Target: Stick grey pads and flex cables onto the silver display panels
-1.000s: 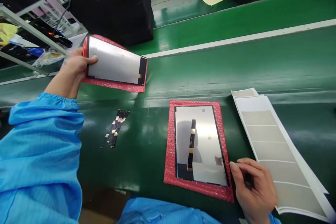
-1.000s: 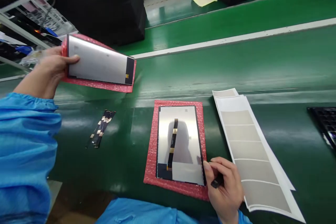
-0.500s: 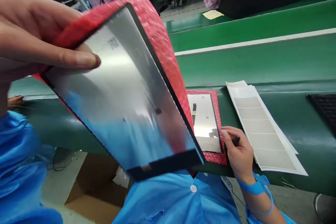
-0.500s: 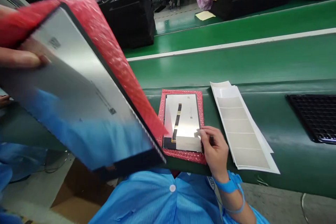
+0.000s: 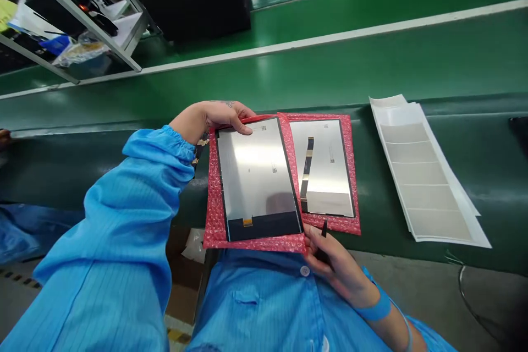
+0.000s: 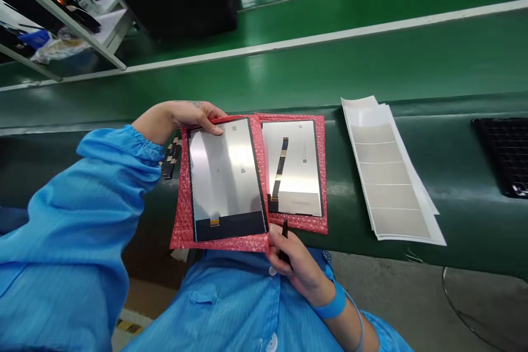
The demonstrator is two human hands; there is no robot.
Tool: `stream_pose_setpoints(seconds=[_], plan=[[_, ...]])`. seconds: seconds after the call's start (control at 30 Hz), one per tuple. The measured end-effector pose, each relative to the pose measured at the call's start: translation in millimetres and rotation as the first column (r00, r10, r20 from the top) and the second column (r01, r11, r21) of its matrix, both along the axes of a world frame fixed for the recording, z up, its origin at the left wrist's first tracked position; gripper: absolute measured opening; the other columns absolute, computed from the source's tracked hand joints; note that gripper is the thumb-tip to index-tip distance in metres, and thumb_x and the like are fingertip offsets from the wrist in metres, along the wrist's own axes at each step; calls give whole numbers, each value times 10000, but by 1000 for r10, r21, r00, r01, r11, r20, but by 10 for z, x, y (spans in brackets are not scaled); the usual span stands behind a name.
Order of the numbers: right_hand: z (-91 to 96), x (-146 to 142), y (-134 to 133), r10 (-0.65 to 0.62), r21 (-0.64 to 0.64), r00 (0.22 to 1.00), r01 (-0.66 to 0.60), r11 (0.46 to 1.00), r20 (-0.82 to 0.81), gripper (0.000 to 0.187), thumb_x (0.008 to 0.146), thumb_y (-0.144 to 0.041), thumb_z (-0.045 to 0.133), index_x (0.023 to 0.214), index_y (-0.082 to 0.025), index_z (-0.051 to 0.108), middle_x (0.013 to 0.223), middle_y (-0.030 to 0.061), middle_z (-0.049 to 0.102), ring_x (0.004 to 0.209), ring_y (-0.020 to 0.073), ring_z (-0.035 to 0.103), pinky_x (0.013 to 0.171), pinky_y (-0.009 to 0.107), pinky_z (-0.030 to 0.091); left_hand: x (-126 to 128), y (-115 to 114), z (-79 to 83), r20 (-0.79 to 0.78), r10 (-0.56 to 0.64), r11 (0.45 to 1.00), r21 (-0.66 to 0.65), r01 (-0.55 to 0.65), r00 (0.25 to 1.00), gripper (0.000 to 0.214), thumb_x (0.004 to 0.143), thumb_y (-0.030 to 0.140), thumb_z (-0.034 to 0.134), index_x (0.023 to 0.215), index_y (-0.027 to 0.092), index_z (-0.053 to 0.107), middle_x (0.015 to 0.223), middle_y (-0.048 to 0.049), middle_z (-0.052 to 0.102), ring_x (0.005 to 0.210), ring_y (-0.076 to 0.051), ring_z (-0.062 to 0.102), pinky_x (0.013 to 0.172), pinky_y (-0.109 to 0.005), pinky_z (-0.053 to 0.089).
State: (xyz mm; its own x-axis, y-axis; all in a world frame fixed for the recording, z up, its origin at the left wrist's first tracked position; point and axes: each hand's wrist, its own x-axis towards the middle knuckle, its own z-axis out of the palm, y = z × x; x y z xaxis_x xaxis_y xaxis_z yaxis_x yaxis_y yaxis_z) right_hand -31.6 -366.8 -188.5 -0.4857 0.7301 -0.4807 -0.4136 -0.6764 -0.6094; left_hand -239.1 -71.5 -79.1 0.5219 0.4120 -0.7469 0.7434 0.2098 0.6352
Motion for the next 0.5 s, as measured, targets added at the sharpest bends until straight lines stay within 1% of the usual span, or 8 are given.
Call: stream_pose_setpoints(seconds=[0.13,0.23,0.3,0.4,0.47,0.5], plan=[[50,-69,5,-22,-127,1000,23,992,10,391,778,-569,674,753,-225,488,408,-134,224,384,45,74,409,207,68,-17,171,-281,-49,-59,997,-53,57,997,575,631,328,816,1186,254,688,1025,-56,745,927,-242,682,898,-373,505],[95,-112,37,-42,-182,998,48,982,39,324,797,-512,684,770,-221,544,416,-124,239,397,47,87,426,215,64,-25,236,-423,-68,-104,993,-60,100,992,609,646,356,798,1230,255,661,1022,-68,741,915,-241,675,869,-376,506],[100,-124,56,-27,-192,998,37,981,54,316,798,-513,684,799,-205,613,421,-113,263,401,51,100,424,227,60,-24,259,-480,-80,-130,991,-47,127,988,606,654,378,788,1234,260,656,1013,-65,737,926,-244,667,852,-374,502],[88,-124,78,1,-204,997,14,979,71,361,791,-531,683,856,-177,701,426,-103,272,403,54,109,411,235,58,-9,287,-526,-97,-159,987,-2,160,982,573,667,394,773,1211,251,659,1007,-60,730,938,-241,652,824,-359,490],[81,-123,85,2,-219,997,16,976,82,364,789,-526,690,871,-174,734,425,-97,294,398,49,116,404,229,66,5,309,-548,-100,-159,986,26,163,982,527,677,384,761,1174,240,665,1007,-59,721,922,-230,647,804,-346,480],[80,-123,85,-21,-225,996,40,974,86,354,787,-512,700,871,-171,748,422,-93,306,394,46,124,400,225,70,11,320,-559,-106,-151,987,41,156,983,494,679,375,756,1144,232,671,999,-58,717,903,-225,647,790,-340,477]])
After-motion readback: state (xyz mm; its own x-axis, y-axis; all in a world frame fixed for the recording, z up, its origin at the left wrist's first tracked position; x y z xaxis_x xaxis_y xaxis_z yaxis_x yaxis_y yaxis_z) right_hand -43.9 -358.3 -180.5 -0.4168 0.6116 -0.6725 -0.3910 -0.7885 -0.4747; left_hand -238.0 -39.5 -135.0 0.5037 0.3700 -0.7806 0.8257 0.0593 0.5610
